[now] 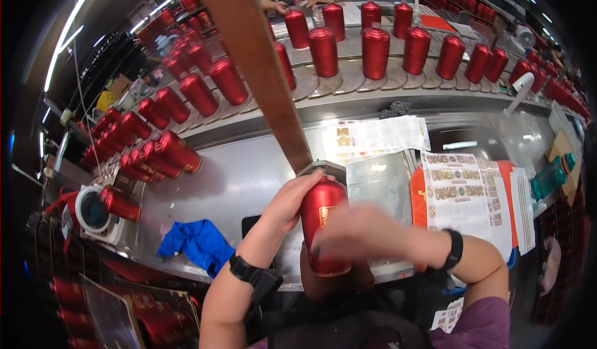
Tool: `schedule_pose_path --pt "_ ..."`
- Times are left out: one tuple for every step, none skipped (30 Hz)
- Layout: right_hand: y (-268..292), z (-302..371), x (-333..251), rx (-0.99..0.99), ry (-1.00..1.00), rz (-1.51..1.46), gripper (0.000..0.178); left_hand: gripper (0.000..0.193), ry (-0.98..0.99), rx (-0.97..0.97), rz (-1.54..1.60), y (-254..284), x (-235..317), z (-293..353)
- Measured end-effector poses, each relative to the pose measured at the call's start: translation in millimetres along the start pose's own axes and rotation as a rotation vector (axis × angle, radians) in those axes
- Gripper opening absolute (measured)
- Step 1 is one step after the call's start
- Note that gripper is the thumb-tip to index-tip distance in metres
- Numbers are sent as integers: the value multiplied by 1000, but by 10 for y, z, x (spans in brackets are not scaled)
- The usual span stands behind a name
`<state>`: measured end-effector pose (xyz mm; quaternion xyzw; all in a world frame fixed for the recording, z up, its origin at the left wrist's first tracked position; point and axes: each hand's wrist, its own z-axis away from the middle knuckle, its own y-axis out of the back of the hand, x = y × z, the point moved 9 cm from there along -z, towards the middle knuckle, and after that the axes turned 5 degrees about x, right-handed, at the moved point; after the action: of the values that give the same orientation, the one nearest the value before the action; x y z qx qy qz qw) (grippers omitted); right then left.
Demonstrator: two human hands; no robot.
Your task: Applying decorative labels and seals to red liquor bottles on a production line.
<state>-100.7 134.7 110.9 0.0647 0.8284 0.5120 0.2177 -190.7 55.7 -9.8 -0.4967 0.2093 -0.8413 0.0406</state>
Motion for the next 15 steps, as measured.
schedule_pose_path --pt "62 34 86 35 -41 69 11 36 -18 11 10 -24 58 -35" --pt "112 78 164 67 -73 132 17 34 35 42 26 -7 28 -56" --pt "178 62 217 108 -76 184 23 33 71 97 44 66 32 -16" --pt "248 7 253 152 -70 232 29 30 81 24 106 110 -45 -75" --pt "21 84 -49 28 79 -193 32 30 101 55 78 123 -88 -32" --pt "119 39 -233 -26 21 -411 31 29 199 137 35 88 -165 101" --pt "151 22 -53 49 -19 -445 29 30 130 115 75 99 -196 208" --pt "407 30 250 244 -115 -286 26 30 58 88 29 57 -139 387" --pt "813 169 456 430 -289 161 23 30 7 97 -54 -73 -54 517" --pt "1046 201 324 526 -236 178 21 30 -32 129 -140 -167 38 672" --pt "992 208 98 448 -7 -32 22 31 -138 147 -226 -195 217 783" --pt "657 272 77 87 -304 -511 25 31 -214 148 -322 -289 358 996" --pt "703 160 -38 57 -235 -528 25 33 -302 217 -392 -298 543 1224" --pt "909 14 -65 236 -124 -360 26 34 -376 306 -468 -250 788 1543" --pt "1152 -80 -140 435 -14 -195 27 35 -461 461 -603 -126 1030 1922"
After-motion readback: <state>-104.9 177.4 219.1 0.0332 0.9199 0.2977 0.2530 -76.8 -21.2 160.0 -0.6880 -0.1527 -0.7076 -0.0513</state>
